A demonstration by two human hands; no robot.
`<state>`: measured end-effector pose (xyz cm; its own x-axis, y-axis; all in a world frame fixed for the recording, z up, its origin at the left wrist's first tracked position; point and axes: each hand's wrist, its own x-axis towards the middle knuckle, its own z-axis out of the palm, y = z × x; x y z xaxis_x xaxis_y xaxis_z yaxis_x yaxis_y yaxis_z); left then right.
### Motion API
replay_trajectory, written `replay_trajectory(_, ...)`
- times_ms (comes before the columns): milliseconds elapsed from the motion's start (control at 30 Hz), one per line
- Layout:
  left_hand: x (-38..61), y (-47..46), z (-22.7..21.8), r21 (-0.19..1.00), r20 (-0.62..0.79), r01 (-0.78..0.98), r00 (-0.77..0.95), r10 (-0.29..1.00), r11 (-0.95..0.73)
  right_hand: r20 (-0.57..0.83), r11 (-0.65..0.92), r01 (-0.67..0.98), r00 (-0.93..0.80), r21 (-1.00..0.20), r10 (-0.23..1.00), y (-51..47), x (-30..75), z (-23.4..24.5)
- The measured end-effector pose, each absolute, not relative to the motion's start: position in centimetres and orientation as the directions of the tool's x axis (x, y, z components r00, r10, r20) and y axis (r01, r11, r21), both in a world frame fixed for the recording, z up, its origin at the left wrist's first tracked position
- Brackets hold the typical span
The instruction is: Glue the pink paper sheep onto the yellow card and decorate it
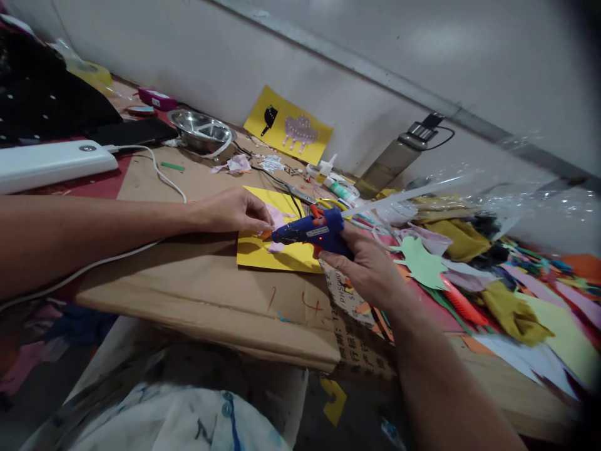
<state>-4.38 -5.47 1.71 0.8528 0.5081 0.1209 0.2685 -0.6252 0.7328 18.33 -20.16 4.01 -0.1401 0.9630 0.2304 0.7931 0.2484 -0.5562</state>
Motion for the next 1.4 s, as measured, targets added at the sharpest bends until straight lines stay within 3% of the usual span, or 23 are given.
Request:
replay_trajectory(367, -4.4, -5.0, 0.9, 0.724, 0.131, 0.275, 0.845, 0.518, -0.633, 0.23, 0.229, 0.845, -0.13, -0.483, 0.964, -20.2, 17.7, 3.4)
replay_trajectory(1400, -4.5, -5.5, 1.4, 0.742, 0.136, 0.256, 0.847, 0.513, -0.62, 0.189, 0.2, 0.837, -0.118, -0.509, 0.975, -20.5, 17.8, 4.4)
